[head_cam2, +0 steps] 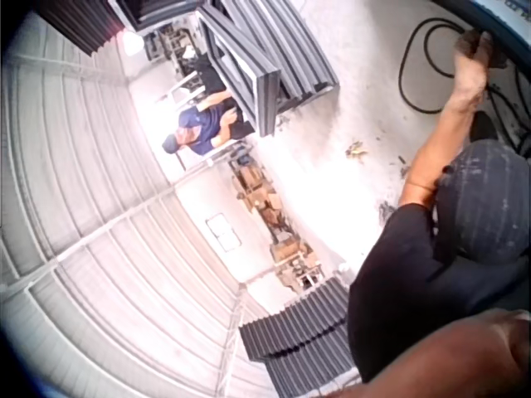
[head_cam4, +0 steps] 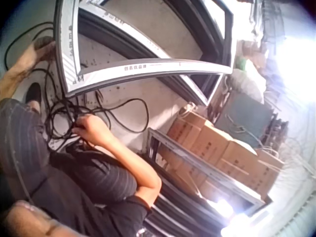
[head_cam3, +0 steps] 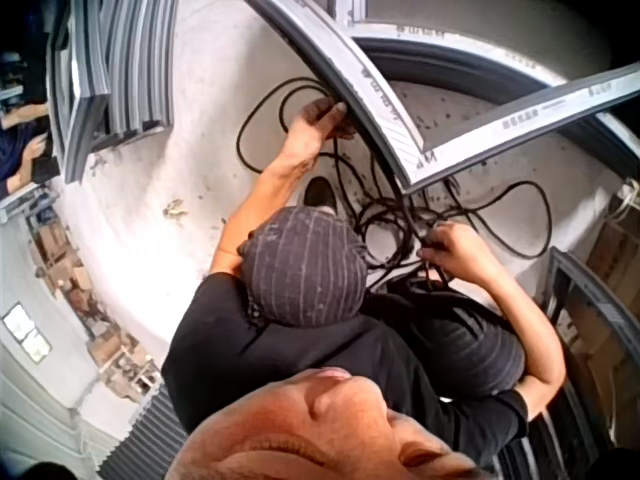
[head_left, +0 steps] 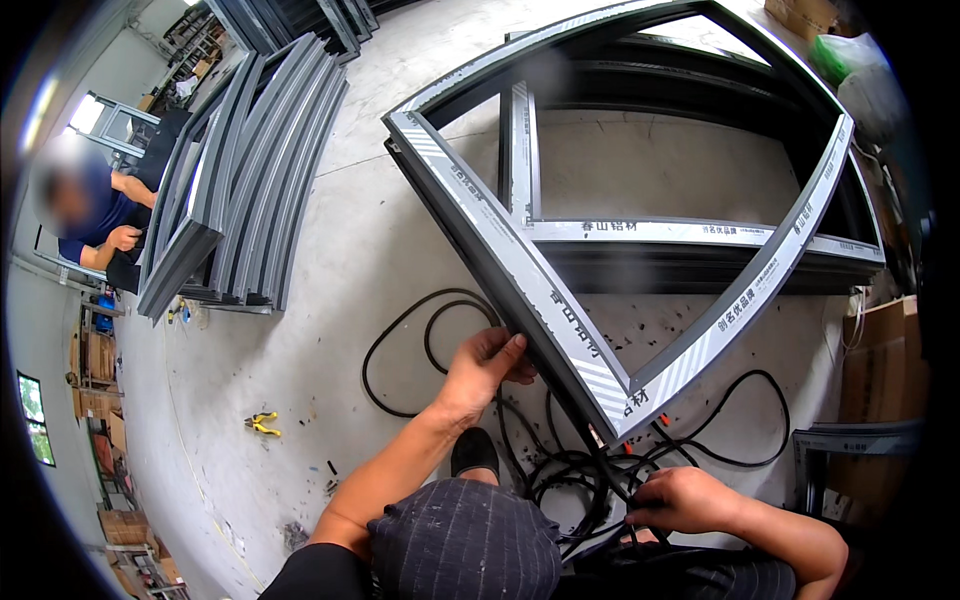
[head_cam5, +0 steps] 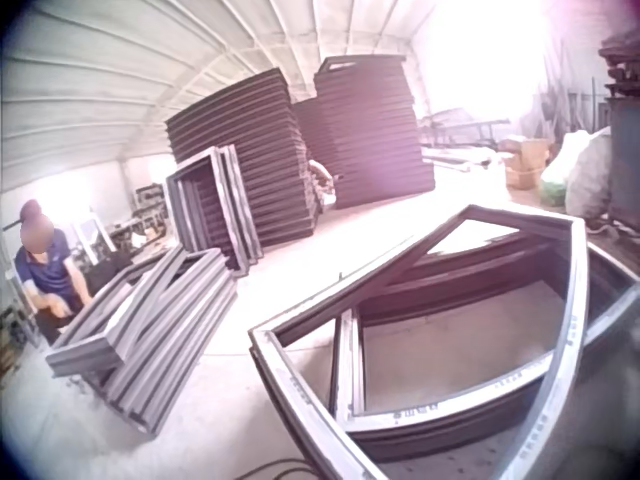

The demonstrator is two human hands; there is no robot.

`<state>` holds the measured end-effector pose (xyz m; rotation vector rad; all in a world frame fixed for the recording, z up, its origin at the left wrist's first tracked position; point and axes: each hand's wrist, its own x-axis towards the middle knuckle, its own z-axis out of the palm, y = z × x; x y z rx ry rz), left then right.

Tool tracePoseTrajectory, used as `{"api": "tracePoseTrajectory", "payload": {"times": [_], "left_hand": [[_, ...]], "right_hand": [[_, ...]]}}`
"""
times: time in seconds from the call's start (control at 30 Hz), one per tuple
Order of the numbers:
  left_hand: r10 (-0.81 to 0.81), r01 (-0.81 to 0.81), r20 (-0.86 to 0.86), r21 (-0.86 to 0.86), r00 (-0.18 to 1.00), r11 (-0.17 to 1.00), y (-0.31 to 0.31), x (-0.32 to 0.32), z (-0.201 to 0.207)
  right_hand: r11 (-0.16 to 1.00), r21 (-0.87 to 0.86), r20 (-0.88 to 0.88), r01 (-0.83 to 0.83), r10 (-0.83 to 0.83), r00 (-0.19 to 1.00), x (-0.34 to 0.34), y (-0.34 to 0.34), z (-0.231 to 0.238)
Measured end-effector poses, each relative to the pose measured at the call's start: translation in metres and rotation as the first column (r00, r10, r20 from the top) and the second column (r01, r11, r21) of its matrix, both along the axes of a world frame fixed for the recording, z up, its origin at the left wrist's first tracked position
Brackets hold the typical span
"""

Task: The person inserts a rubber sealing strip into the groove of a metal window frame, using a pair of shears to cut the strip to length at the corners and pressing it in by hand.

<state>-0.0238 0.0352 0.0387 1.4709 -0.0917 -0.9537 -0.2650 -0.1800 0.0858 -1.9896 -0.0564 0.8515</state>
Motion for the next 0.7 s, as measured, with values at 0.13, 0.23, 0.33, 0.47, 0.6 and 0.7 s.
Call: {"api": "tracePoseTrajectory", "payload": {"times": [0.13, 0.23, 0.33, 0.47, 0.6, 0.7], "left_hand": [[-0.062, 0.064, -0.047, 0.031, 0.997, 0.997, -0.001, -0.003, 0.008], [-0.160, 0.163, -0.091, 0.024, 0.983, 0.986, 0.001, -0.012, 0.007], [-0.176, 0.179, -0.109, 0.013, 0.978, 0.984, 0.000, -0.018, 0.007], [-0.270, 0.282, -0.203, 0.030, 0.941, 0.959, -0.006, -0.034, 0.012], [-0.329, 0.337, -0.245, -0.012, 0.912, 0.941, -0.006, -0.034, 0.009], [-0.344, 0.350, -0.193, -0.004, 0.919, 0.937, -0.002, -0.022, 0.002]], "right_hand": [[1.000, -0.008, -0.020, -0.021, 0.021, 1.000, 0.003, -0.001, 0.001], [0.999, 0.001, -0.032, -0.032, 0.032, 0.999, 0.007, -0.001, 0.000], [0.999, 0.021, -0.012, -0.036, 0.036, 0.999, 0.007, -0.003, -0.003], [0.999, 0.010, -0.011, -0.053, 0.054, 0.999, 0.005, -0.004, -0.007], [0.998, 0.020, -0.010, -0.056, 0.056, 0.998, 0.008, -0.006, -0.010], [1.000, -0.012, -0.024, -0.007, 0.007, 1.000, 0.005, -0.009, -0.008]]}}
